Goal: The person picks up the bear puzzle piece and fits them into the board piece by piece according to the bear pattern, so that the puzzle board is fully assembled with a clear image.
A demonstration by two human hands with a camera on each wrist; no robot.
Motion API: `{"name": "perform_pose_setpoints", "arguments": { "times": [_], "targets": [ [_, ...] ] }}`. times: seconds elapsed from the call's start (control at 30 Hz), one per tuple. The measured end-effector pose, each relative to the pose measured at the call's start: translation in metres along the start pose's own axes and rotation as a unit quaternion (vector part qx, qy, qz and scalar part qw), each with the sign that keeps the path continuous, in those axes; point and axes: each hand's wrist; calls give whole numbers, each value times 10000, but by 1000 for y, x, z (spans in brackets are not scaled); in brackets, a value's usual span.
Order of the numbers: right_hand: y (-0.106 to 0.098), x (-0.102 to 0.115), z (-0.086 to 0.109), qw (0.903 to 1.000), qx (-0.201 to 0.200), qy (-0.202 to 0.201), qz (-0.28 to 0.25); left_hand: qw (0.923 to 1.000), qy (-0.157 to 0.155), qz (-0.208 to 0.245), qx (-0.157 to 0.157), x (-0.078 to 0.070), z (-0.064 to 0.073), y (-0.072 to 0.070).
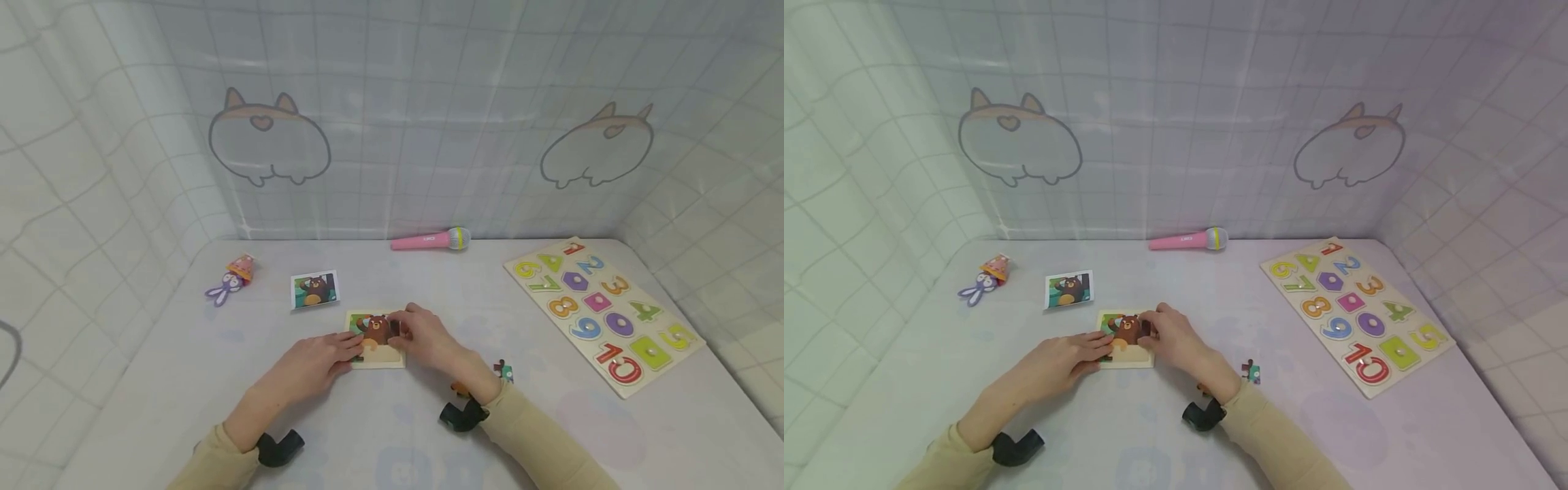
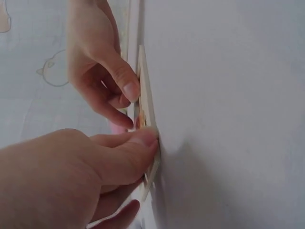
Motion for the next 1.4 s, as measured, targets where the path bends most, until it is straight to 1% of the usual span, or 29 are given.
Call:
{"name": "perform_pose_setpoints", "arguments": {
  "times": [0.07,0.23,0.4,0.53,0.63,0.77,0.9,1.03,1.27,1.4],
  "targets": [
    [1,-1,0,10000,-9,-9,7,10000,-30,27,38,0,0,0],
    [1,-3,-1,10000,12,41,61,9997,173,142,24,4,-1,1],
    [0,-4,-1,9998,85,158,2,9990,369,229,-55,12,-1,2],
    [-2,-6,-1,9998,45,175,2,9981,507,277,-212,13,-2,3],
    [-3,-8,-2,9999,12,172,9,9975,486,385,-335,14,-2,5],
    [-3,-10,-3,9998,8,216,5,9967,373,592,-413,15,-3,7],
    [-5,-10,-4,9996,50,282,-69,9958,294,767,-399,16,-4,8],
    [-9,-12,-2,9995,132,251,-144,9946,262,925,-382,17,-5,7],
    [-14,-18,3,9992,99,45,-374,9915,179,1234,-370,19,-5,9],
    [-17,-21,13,9986,143,-166,-481,9905,122,1320,-373,20,-4,10]
  ]
}}
Point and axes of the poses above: each hand's wrist, its own z-axis away from the middle knuckle, its own y-axis out of the palm, x = y × z, and after that the axes turned 3 degrees about z, right-handed
